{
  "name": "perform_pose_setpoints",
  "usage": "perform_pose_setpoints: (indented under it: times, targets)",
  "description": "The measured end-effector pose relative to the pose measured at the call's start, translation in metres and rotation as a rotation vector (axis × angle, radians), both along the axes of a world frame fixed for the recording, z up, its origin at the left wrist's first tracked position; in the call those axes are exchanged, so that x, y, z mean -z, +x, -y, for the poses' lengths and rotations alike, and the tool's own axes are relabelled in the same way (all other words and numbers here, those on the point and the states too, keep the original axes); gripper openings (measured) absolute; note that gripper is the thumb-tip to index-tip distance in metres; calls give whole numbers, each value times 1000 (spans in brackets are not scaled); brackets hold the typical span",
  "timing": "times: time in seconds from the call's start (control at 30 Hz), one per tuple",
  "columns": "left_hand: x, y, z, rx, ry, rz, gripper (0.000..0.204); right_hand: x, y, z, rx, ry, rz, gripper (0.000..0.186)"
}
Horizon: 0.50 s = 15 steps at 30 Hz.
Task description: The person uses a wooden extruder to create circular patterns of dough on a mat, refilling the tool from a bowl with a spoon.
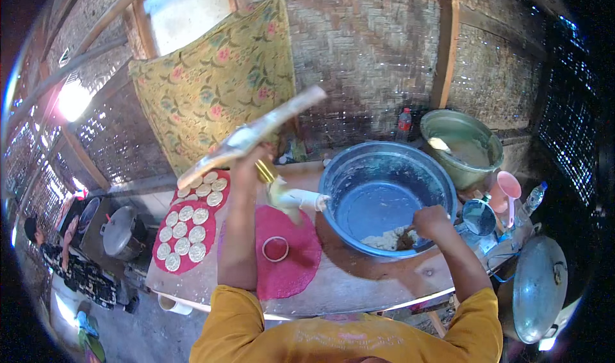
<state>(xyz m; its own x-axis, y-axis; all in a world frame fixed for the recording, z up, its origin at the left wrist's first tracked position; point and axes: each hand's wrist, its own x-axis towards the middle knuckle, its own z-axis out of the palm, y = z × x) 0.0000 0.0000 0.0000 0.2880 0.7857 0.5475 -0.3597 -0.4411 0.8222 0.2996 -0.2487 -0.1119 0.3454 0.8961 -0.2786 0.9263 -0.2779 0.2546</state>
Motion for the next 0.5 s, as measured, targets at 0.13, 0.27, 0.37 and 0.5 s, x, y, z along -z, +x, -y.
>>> perform_pose_setpoints:
  times: [0.13,0.27,0.37,0.5]
  targets:
    - [-9,-44,0,210,-464,450,8,0,3,1,-54,11,104,21]
    - [-6,-94,-19,485,-493,466,12,13,-14,-14,60,4,92,21]
    - [-4,-115,-26,605,-522,482,12,-3,-21,-14,127,-134,125,25]
    - [-3,-141,-23,781,-583,496,15,-100,-130,-29,59,430,-191,34]
